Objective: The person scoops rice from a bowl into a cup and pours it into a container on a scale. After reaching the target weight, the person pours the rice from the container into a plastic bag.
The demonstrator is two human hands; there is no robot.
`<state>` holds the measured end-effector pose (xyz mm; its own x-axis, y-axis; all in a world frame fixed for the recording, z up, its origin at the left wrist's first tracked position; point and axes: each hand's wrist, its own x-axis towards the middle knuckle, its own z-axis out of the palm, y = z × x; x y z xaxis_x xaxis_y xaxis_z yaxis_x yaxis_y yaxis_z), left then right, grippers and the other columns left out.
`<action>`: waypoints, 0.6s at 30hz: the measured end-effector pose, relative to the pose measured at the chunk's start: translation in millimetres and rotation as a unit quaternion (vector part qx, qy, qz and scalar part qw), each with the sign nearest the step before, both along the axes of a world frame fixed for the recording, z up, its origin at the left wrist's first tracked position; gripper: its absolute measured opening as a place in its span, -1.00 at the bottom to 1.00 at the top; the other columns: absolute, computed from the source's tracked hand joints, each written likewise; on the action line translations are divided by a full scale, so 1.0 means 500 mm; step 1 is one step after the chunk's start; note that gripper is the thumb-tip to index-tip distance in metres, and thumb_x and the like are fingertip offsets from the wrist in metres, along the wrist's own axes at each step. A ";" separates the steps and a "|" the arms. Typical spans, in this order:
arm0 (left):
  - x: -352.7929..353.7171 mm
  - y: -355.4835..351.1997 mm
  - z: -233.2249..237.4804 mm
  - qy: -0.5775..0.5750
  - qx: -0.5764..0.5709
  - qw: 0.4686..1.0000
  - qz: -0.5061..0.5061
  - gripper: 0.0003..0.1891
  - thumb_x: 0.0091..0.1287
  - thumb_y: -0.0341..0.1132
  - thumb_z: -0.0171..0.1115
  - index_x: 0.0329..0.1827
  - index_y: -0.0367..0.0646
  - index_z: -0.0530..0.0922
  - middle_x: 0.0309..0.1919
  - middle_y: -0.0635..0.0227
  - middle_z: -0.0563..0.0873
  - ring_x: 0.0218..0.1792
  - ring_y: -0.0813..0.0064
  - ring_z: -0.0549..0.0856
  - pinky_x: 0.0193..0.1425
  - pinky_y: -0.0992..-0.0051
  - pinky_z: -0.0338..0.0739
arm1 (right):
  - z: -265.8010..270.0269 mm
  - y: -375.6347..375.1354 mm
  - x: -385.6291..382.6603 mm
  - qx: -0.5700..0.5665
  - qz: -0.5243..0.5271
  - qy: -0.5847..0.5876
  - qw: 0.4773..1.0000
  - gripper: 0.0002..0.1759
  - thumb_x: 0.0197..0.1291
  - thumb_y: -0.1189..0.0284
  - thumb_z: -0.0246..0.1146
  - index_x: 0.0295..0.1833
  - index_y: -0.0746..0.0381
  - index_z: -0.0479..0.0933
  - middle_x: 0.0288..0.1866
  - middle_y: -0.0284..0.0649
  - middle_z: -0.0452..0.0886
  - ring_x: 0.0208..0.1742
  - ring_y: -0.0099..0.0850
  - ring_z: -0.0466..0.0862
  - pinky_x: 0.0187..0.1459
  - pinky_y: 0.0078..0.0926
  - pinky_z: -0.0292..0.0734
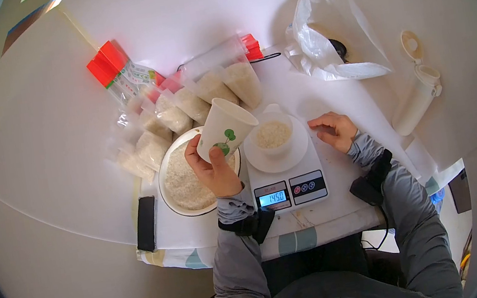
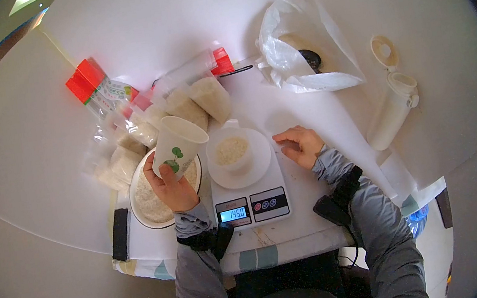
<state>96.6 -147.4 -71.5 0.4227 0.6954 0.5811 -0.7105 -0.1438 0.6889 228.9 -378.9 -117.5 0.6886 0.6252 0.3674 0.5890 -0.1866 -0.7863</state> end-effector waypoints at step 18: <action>-0.001 -0.007 0.010 0.018 0.024 1.000 -0.001 -0.53 0.28 -0.15 0.20 0.11 -0.27 0.34 -0.05 0.29 0.45 -0.04 0.50 0.47 0.07 0.53 0.38 | -0.013 0.001 0.006 0.011 0.007 0.008 1.000 -0.66 0.03 0.60 0.17 -0.01 0.25 0.53 -0.15 -0.09 0.54 -0.17 -0.30 0.59 -0.11 -0.50 0.52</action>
